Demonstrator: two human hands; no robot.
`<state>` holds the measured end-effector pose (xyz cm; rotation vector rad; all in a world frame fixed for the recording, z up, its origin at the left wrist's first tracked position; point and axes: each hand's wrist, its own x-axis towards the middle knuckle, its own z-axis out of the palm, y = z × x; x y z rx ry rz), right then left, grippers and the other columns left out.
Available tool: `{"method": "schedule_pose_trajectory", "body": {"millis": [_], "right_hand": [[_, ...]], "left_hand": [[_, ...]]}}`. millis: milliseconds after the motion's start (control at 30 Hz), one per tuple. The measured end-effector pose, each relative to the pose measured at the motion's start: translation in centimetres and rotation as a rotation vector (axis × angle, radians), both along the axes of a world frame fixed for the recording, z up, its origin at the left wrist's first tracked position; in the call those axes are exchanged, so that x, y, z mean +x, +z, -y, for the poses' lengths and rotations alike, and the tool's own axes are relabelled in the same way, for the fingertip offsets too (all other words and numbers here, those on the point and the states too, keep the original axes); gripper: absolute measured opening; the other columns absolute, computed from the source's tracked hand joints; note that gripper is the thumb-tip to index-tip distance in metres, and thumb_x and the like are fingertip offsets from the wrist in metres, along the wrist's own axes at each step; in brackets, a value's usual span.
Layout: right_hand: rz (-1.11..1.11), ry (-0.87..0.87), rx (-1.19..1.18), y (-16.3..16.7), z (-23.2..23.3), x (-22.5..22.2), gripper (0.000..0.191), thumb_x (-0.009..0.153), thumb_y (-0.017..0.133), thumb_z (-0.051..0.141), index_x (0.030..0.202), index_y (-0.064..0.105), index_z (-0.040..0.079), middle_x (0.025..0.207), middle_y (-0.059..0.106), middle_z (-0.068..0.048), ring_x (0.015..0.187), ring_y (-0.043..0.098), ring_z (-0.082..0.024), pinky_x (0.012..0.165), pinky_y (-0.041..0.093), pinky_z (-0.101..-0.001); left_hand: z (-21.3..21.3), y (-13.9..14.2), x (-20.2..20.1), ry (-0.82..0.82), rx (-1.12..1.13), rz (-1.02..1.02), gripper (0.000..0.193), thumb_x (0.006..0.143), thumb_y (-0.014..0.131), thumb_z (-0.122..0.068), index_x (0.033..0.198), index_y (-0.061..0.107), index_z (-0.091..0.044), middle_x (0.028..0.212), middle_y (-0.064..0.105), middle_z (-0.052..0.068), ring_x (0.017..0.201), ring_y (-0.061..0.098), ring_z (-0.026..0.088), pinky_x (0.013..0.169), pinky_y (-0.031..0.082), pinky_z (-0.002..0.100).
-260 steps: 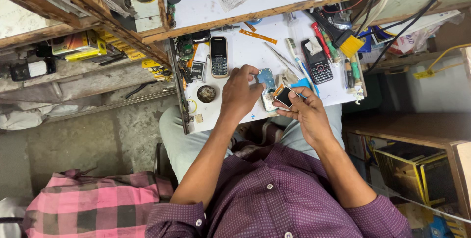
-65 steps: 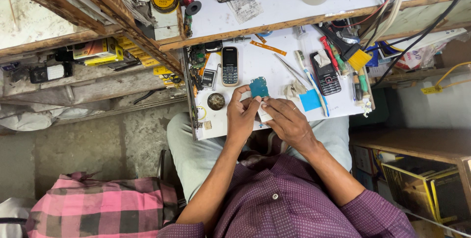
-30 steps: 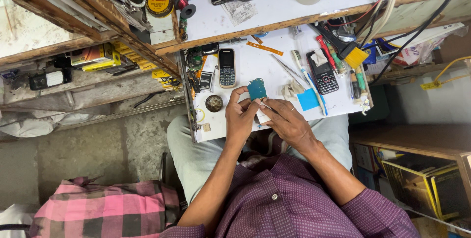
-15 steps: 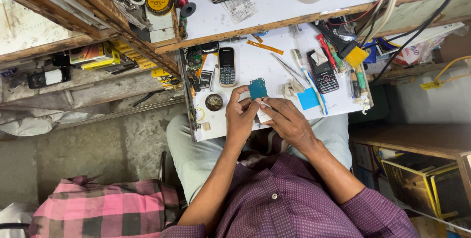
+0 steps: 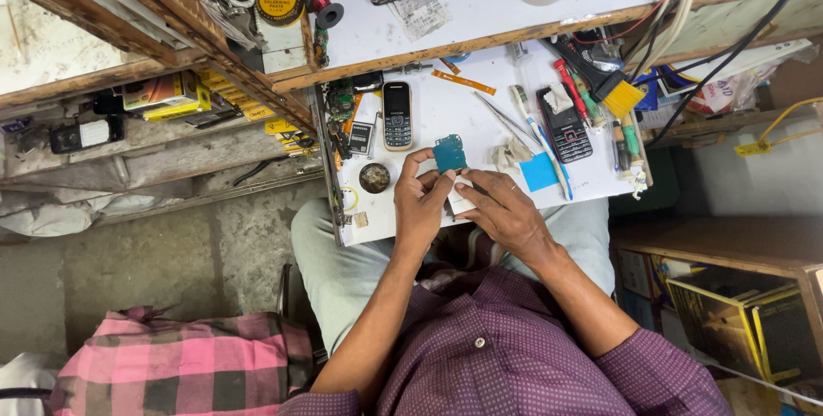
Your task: The person sits at a cluttered repair workbench and solders a small teal circuit board, holding the board with one hand while using a yellow soldering iron with the other. They reposition the board, work on its edges, and set it down on the bench between soldering passes.
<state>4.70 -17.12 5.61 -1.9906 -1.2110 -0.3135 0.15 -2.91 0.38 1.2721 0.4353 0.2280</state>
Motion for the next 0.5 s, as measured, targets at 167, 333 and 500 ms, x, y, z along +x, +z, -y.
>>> {"method": "schedule_pose_trajectory", "body": {"millis": [167,333,500], "right_hand": [[-0.011,0.002,0.000,-0.08,0.04,-0.01,0.051,0.079,0.084,0.021,0.124,0.069,0.002,0.128,0.065,-0.016,0.116,0.065,-0.033,0.095,0.056,-0.0408],[-0.036,-0.008,-0.011,-0.23,0.12,0.06,0.052,0.079,0.084,0.023,0.126,0.069,0.004,0.129,0.064,-0.016,0.118,0.064,-0.033,0.096,0.056,-0.0411],[-0.073,0.001,-0.013,-0.28,0.31,0.12,0.051,0.080,0.083,0.021,0.127,0.070,0.007,0.132,0.063,-0.016,0.119,0.064,-0.032,0.097,0.056,-0.0410]], "left_hand": [[-0.01,0.02,0.00,0.002,0.025,-0.001,0.031,0.096,0.066,-0.002,0.125,0.055,0.000,0.077,0.070,0.005,0.066,0.053,0.002,0.056,0.039,0.019],[-0.05,0.07,0.02,-0.002,0.029,-0.022,0.032,0.096,0.066,-0.003,0.126,0.055,-0.001,0.074,0.068,0.003,0.064,0.051,0.001,0.054,0.036,0.020],[-0.07,0.14,0.03,-0.004,0.004,-0.027,0.032,0.096,0.066,-0.004,0.125,0.055,-0.002,0.072,0.067,0.001,0.061,0.049,0.001,0.053,0.034,0.020]]}}
